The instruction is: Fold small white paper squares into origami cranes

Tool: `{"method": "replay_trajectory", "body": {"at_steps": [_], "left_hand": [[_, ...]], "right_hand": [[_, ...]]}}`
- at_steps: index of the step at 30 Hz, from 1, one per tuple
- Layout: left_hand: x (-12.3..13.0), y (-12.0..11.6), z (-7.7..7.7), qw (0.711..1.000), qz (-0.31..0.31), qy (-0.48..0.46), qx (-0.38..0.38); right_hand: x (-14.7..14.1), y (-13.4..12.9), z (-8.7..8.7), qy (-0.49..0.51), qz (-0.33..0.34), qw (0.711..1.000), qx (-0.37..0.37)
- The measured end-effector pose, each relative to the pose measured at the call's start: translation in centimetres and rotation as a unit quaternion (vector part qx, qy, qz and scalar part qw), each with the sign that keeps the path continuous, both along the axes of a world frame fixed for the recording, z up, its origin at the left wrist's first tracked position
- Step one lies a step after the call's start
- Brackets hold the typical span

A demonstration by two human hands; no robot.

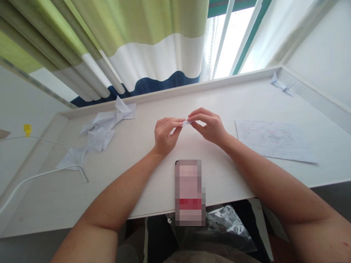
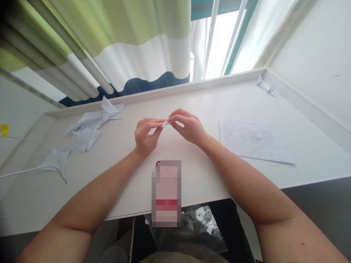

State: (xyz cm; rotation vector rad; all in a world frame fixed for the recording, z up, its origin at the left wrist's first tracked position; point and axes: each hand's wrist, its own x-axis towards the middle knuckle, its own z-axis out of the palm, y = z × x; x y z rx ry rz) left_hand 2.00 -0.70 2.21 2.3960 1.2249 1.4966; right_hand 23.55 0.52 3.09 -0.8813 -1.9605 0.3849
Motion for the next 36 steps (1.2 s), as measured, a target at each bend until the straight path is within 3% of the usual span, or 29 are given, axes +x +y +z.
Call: {"method": "replay_trajectory", "body": {"at_steps": [8,19,23,27,31,36], "left_hand": [[0.0,0.6,-0.5,0.993,-0.012,-0.022,0.116],[0.0,0.5,-0.7,0.995,0.005,-0.017,0.101],[-0.1,0.8,-1.1,0.999,-0.016,-0.010,0.048],[-0.2,1.4,-1.4,0.996,-0.038,-0.001,-0.083],[-0.2,1.8,-1.2,0.978,-0.004,0.043,-0.202],[0.3,1.6,-1.1,0.960,0.040,0.111,-0.256]], "right_hand": [[0.1,0.5,-0.7,0.017,0.009,0.996,0.091],[-0.4,0.0,-0.1,0.014,0.016,0.995,0.097],[-0.2,0.1,-0.1,-0.021,0.028,0.999,0.039],[-0.1,0.2,-0.5,-0.027,0.022,0.996,-0.078],[-0.2,0.5,-0.8,-0.018,-0.007,0.983,-0.184],[-0.2,1.1,-1.2,-0.125,-0.024,0.972,-0.195]]}}
